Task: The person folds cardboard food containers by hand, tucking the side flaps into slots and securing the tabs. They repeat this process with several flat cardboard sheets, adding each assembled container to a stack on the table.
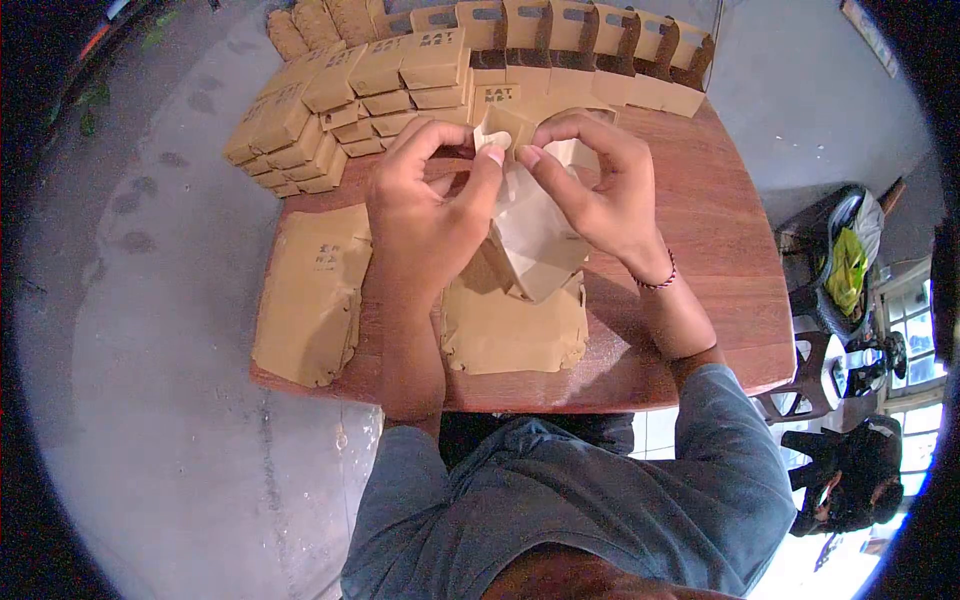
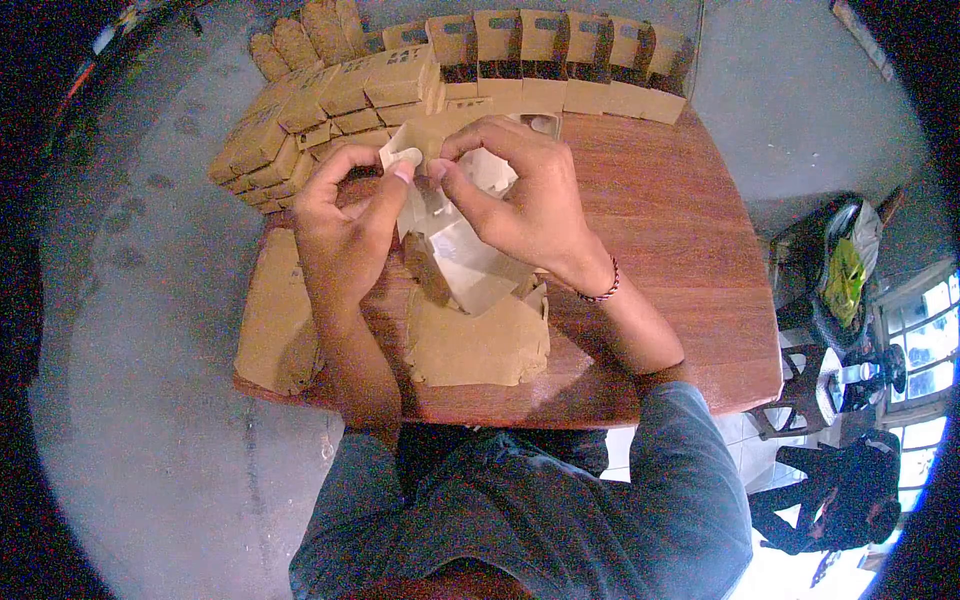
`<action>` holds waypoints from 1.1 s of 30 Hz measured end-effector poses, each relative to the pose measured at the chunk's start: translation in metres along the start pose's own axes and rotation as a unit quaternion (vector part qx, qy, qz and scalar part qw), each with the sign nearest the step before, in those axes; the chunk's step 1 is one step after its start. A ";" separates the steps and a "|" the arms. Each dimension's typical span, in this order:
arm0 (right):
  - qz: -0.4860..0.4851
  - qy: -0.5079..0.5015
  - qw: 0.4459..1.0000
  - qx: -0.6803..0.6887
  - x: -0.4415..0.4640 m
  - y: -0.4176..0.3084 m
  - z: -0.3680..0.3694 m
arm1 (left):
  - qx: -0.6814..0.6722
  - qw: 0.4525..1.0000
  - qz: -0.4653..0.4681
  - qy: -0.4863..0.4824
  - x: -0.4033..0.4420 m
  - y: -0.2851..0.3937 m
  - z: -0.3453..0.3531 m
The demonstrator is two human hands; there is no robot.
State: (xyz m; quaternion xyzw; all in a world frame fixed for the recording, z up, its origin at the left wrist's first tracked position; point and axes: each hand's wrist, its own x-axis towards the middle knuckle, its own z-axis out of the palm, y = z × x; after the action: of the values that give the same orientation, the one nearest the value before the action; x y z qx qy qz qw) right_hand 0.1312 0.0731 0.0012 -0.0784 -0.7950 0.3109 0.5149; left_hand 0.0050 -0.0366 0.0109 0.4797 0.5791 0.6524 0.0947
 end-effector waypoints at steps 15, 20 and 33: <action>-0.012 -0.025 0.997 0.070 0.001 0.000 -0.004 | -0.038 0.999 0.032 0.018 -0.004 0.005 0.010; -0.038 -0.013 0.998 0.046 0.002 -0.001 -0.002 | 0.009 0.997 0.065 0.047 -0.002 0.003 0.014; -0.069 -0.033 0.997 -0.008 0.002 0.000 -0.003 | 0.051 0.994 0.083 0.039 -0.001 0.003 0.008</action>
State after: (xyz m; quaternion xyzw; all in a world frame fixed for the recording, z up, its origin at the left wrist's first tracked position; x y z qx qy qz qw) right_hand 0.1329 0.0755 0.0032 -0.0171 -0.8177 0.2704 0.5078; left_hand 0.0129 -0.0336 0.0121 0.5044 0.5733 0.6456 -0.0071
